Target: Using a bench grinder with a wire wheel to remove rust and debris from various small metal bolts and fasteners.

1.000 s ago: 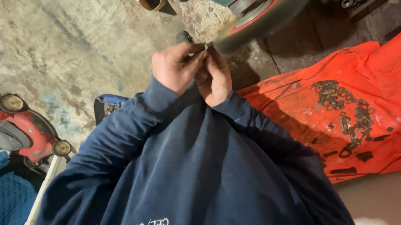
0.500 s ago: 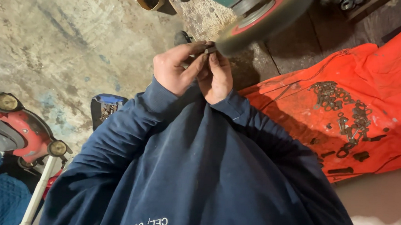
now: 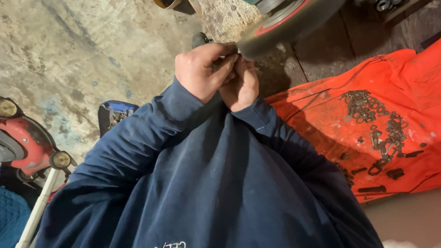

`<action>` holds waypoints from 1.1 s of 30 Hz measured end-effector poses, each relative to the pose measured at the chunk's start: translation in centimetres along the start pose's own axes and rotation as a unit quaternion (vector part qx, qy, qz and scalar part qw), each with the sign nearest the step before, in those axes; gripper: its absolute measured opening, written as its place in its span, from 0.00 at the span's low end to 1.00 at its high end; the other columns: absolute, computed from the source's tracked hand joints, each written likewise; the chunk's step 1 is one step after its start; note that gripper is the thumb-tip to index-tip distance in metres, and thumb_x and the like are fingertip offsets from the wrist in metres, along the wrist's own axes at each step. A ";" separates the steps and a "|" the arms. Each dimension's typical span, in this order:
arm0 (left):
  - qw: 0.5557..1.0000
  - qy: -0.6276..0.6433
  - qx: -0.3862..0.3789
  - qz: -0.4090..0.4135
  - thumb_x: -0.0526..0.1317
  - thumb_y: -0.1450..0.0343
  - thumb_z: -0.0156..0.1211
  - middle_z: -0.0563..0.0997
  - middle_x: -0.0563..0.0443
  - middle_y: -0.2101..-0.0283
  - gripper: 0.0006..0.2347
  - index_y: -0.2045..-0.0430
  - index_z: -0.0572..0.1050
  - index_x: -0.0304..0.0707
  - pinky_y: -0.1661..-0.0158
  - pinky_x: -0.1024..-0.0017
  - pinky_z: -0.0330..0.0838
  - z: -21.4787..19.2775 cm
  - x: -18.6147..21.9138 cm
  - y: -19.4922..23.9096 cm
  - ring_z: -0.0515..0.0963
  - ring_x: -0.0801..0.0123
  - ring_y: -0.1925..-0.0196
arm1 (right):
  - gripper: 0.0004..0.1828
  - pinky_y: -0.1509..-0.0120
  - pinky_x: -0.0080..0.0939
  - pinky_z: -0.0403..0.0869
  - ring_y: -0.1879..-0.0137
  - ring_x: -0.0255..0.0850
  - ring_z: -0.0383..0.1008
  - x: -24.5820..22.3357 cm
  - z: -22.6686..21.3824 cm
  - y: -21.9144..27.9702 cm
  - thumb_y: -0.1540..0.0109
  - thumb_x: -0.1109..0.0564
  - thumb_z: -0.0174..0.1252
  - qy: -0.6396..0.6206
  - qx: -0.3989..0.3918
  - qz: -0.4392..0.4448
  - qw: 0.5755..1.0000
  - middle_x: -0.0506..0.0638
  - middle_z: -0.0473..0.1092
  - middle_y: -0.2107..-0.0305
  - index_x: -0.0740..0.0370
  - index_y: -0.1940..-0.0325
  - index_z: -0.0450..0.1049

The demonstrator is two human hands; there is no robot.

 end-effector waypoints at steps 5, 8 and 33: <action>0.999 0.013 -0.021 -0.025 0.36 0.29 0.66 0.84 0.45 0.66 0.06 0.61 0.82 0.39 0.64 0.69 0.79 0.7 -0.4 -0.2 0.86 0.59 0.66 | 0.10 0.51 0.31 0.67 0.60 0.29 0.63 0.4 -2.7 -0.2 0.28 0.48 0.55 -0.032 -0.009 0.007 0.999 0.40 0.64 0.66 0.54 0.49 0.71; 1.000 0.009 -0.010 -0.022 0.36 0.30 0.66 0.84 0.45 0.66 0.05 0.62 0.82 0.39 0.63 0.69 0.80 1.2 -1.0 -0.3 0.86 0.58 0.65 | 0.11 0.50 0.32 0.67 0.60 0.29 0.63 0.3 -3.3 -0.4 0.29 0.46 0.55 -0.044 -0.001 0.012 0.999 0.40 0.65 0.66 0.54 0.50 0.71; 0.997 0.026 -0.062 0.041 0.34 0.30 0.69 0.82 0.47 0.61 0.07 0.59 0.83 0.37 0.60 0.67 0.76 -1.5 -1.6 0.3 0.83 0.58 0.60 | 0.11 0.44 0.33 0.75 0.52 0.33 0.75 -3.3 0.4 0.6 0.29 0.62 0.57 0.462 -0.007 -0.171 0.870 0.48 0.76 0.56 0.70 0.43 0.74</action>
Point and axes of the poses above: each hand's wrist, its own y-axis away from the middle knuckle, its own z-axis out of the palm, x = y × z, the point moved 6 cm from there along -y, towards the middle knuckle
